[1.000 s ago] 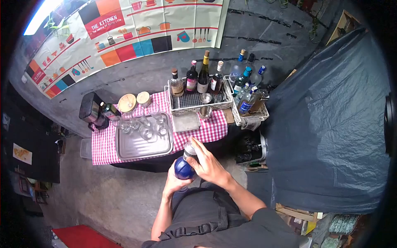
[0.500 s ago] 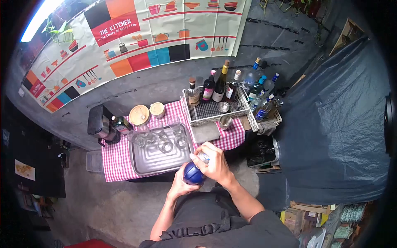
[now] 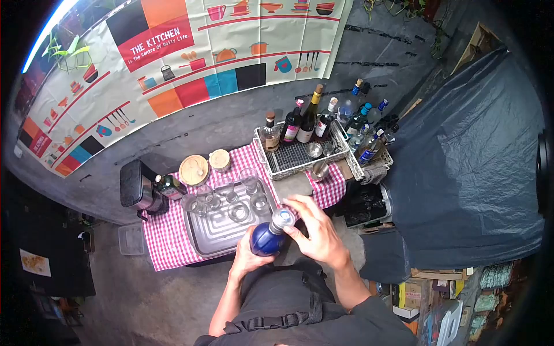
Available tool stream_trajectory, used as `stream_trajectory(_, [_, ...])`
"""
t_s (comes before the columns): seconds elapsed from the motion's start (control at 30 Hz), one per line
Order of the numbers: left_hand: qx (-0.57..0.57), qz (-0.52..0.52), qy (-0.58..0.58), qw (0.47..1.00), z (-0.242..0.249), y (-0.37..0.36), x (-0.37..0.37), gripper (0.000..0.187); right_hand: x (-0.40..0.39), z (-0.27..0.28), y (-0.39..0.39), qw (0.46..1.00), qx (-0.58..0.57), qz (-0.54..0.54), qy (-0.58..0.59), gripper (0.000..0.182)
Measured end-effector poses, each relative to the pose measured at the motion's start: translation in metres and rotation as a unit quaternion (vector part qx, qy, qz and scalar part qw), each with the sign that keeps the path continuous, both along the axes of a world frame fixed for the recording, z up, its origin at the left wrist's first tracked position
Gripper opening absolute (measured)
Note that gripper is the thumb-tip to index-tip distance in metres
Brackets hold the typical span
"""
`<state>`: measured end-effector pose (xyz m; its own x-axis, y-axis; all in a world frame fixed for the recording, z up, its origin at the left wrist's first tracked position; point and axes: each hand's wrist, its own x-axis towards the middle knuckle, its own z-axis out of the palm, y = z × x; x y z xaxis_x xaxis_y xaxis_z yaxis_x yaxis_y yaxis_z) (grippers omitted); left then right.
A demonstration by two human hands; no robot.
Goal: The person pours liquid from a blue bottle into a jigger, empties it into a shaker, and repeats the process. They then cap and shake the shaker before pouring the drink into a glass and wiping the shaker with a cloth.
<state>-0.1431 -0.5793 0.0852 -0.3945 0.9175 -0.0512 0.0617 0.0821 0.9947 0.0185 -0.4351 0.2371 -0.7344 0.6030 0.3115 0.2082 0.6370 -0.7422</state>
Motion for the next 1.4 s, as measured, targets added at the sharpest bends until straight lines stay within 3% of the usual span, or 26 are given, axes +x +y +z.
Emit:
stream_trajectory(0.03, [0.001,-0.003,0.001,1.0,-0.001,0.0,-0.002,0.081,-0.003,-0.006,0.002,1.0,0.001,-0.003,0.001,0.045])
stream_trajectory(0.1, [0.021,-0.044,-0.043,0.998,-0.003,0.0,-0.005,0.082,-0.009,-0.021,0.008,0.991,-0.014,0.124,0.046,0.043])
stream_trajectory(0.23, [0.0,-0.015,-0.02,1.0,-0.003,-0.001,-0.002,0.082,-0.013,-0.018,-0.002,0.997,-0.067,0.03,-0.013,0.039])
stream_trajectory(0.37, [-0.033,-0.017,0.022,0.999,-0.001,-0.003,-0.007,0.08,-0.016,-0.024,-0.011,0.998,-0.019,-0.029,-0.046,0.04])
stream_trajectory(0.5, [-0.033,-0.037,0.023,0.999,0.016,-0.001,-0.014,0.08,-0.016,-0.019,-0.007,0.998,-0.025,-0.018,-0.052,0.04])
stream_trajectory(0.57, [-0.012,-0.06,0.018,0.998,0.023,-0.002,-0.018,0.079,-0.013,-0.021,-0.002,0.994,-0.054,0.085,0.048,0.039])
stream_trajectory(0.77, [-0.028,-0.06,0.039,0.997,0.042,0.008,-0.017,0.077,-0.014,-0.007,-0.002,0.996,-0.084,0.031,0.018,0.04])
stream_trajectory(0.83, [-0.029,-0.056,0.036,0.997,0.05,0.013,-0.015,0.077,-0.017,0.0,0.005,0.998,-0.047,0.016,0.031,0.039])
stream_trajectory(0.97, [0.01,-0.044,-0.028,0.999,0.068,0.03,-0.02,0.083,-0.028,0.016,0.032,0.992,-0.07,0.043,0.098,0.069])
stream_trajectory(1.0, [0.028,-0.041,-0.047,0.998,0.072,0.035,-0.023,0.086,-0.032,0.013,0.049,0.991,0.0,0.086,0.101,0.081])
stream_trajectory(1.03, [0.025,-0.045,-0.032,0.998,0.081,0.041,-0.029,0.09,-0.037,0.011,0.058,0.99,0.0,0.094,0.102,0.081])
stream_trajectory(1.1, [0.061,-0.036,-0.022,0.997,0.086,0.058,-0.041,0.092,-0.049,0.012,0.075,0.97,-0.133,0.169,0.115,0.083])
stream_trajectory(1.17, [0.056,-0.011,0.043,0.997,0.105,0.073,-0.054,0.095,-0.066,0.022,0.091,0.971,-0.117,0.176,0.108,0.089])
stream_trajectory(1.27, [0.107,-0.006,0.051,0.993,0.105,0.104,-0.083,0.1,-0.094,0.043,0.12,0.969,-0.065,0.195,0.136,0.085])
stream_trajectory(1.4, [0.108,0.042,-0.022,0.993,0.122,0.144,-0.113,0.105,-0.136,0.051,0.155,0.965,-0.016,0.196,0.176,0.072])
